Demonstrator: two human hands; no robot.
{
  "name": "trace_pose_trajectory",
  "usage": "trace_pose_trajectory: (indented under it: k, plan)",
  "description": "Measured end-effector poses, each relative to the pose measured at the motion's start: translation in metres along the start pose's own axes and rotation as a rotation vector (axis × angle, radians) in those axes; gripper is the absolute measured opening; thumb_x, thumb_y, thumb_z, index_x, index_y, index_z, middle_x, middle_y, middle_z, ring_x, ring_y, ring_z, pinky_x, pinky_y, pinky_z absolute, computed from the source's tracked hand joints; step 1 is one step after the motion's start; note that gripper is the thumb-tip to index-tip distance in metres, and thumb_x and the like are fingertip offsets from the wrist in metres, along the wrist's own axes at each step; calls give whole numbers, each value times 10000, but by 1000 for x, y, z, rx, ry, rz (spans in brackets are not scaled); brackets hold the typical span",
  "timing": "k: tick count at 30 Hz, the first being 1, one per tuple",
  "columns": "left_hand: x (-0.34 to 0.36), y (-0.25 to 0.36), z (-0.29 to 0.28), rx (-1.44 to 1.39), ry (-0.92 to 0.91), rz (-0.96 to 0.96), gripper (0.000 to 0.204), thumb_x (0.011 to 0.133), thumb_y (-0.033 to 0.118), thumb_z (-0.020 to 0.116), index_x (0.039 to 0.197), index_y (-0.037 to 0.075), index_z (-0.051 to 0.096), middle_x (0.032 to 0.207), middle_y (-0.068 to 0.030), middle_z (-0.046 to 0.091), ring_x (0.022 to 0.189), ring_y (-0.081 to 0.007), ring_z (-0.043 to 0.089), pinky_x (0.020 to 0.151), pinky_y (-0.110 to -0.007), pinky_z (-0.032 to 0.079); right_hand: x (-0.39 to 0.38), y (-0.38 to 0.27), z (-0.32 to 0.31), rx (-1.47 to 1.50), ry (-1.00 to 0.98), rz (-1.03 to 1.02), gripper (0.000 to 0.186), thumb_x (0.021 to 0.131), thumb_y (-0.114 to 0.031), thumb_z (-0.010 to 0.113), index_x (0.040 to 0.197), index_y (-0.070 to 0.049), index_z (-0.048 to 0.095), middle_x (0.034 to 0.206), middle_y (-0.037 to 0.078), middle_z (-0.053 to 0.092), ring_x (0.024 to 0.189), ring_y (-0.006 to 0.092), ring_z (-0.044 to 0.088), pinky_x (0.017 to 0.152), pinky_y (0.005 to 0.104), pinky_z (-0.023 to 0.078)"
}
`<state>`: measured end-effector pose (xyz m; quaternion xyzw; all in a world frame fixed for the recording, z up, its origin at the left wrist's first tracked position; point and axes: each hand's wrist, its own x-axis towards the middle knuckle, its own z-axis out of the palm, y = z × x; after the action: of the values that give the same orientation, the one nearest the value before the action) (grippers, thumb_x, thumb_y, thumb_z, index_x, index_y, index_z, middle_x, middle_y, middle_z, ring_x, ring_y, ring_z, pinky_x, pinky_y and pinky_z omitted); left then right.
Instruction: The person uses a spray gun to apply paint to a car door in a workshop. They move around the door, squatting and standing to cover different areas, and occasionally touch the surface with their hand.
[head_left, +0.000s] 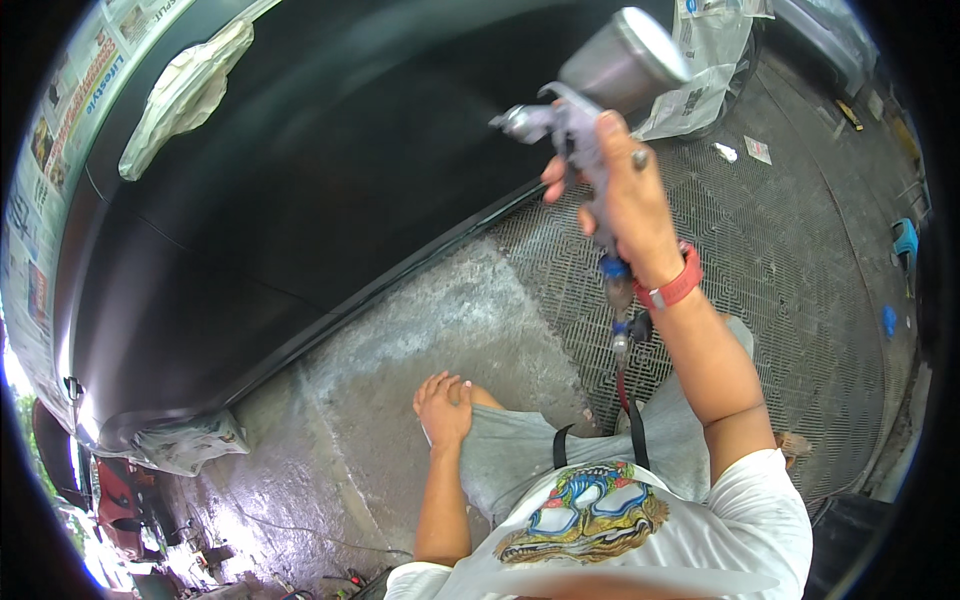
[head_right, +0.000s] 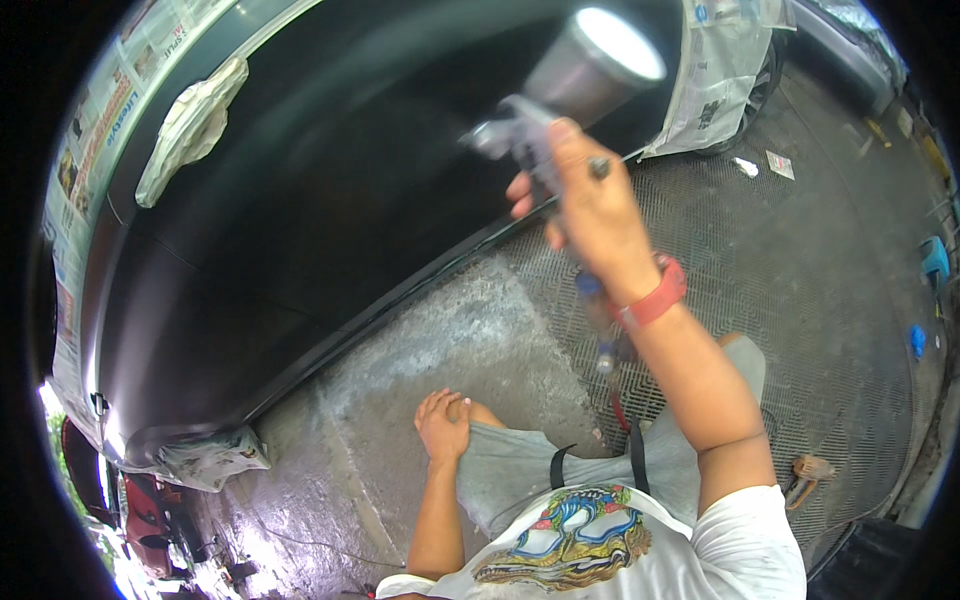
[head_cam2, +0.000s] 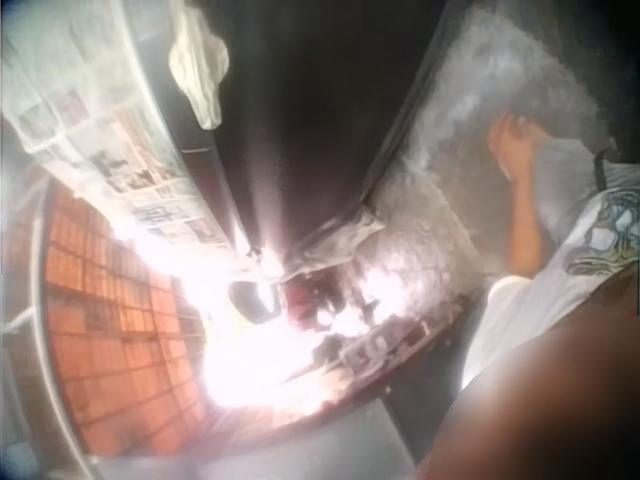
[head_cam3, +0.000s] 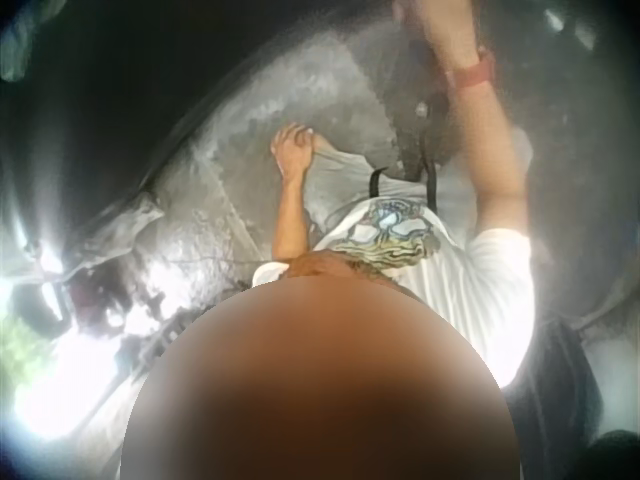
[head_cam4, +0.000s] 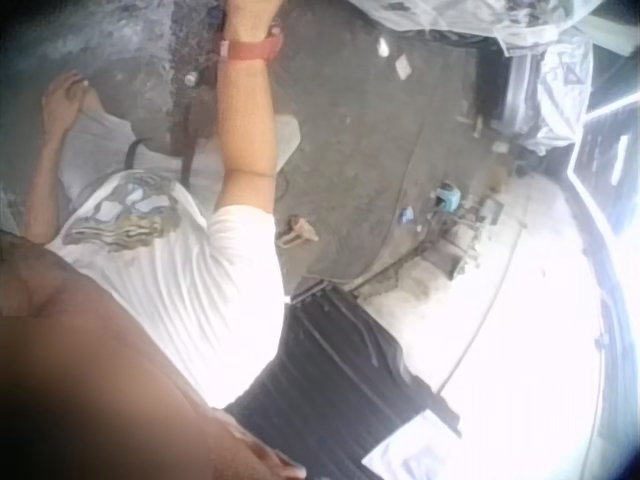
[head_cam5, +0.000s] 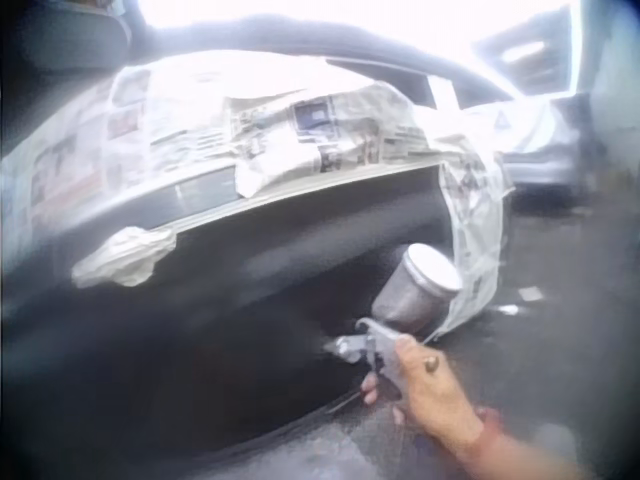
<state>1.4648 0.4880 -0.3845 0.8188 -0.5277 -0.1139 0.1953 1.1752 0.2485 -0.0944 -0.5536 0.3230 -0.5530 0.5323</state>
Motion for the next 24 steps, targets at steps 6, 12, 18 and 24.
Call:
trace_pose_trajectory:
  k: [6, 12, 18, 24]
  plan:
    - [-8, 6, -6, 5, 21, 14, 331, 967, 358, 778, 1205, 132, 822, 1453, -73, 709, 1476, -304, 541, 1305, -537, 279, 3, 30, -88, -69, 461, -62, 725, 1162, -623, 419, 1427, 18, 627, 1066, 153, 781, 909, 173, 773, 471, 228, 516]
    - [-15, 14, -9, 57, 39, 16, 332, 969, 362, 774, 1213, 141, 817, 1453, -71, 705, 1468, -311, 547, 1296, -572, 291, -15, 83, -119, -85, 433, 78, 693, 1182, -575, 391, 1603, -41, 521, 1143, 136, 777, 1002, 173, 756, 488, 226, 511]
    - [-13, 35, -7, 97, 37, 92, 334, 970, 363, 766, 1214, 140, 810, 1427, -70, 712, 1455, -318, 557, 1288, -583, 304, -35, 141, -78, -73, -50, 247, 625, 1200, -499, 379, 1642, -78, 511, 1119, 96, 766, 942, 127, 737, 505, 209, 511]
    - [-9, 58, -9, 108, -3, 106, 300, 956, 318, 774, 1184, 128, 819, 1406, -74, 723, 1438, -326, 570, 1278, -567, 327, -55, 178, -32, 77, -362, 258, 516, 1188, -366, 502, 1609, -78, 578, 935, 39, 731, 835, 103, 668, 774, 285, 556]
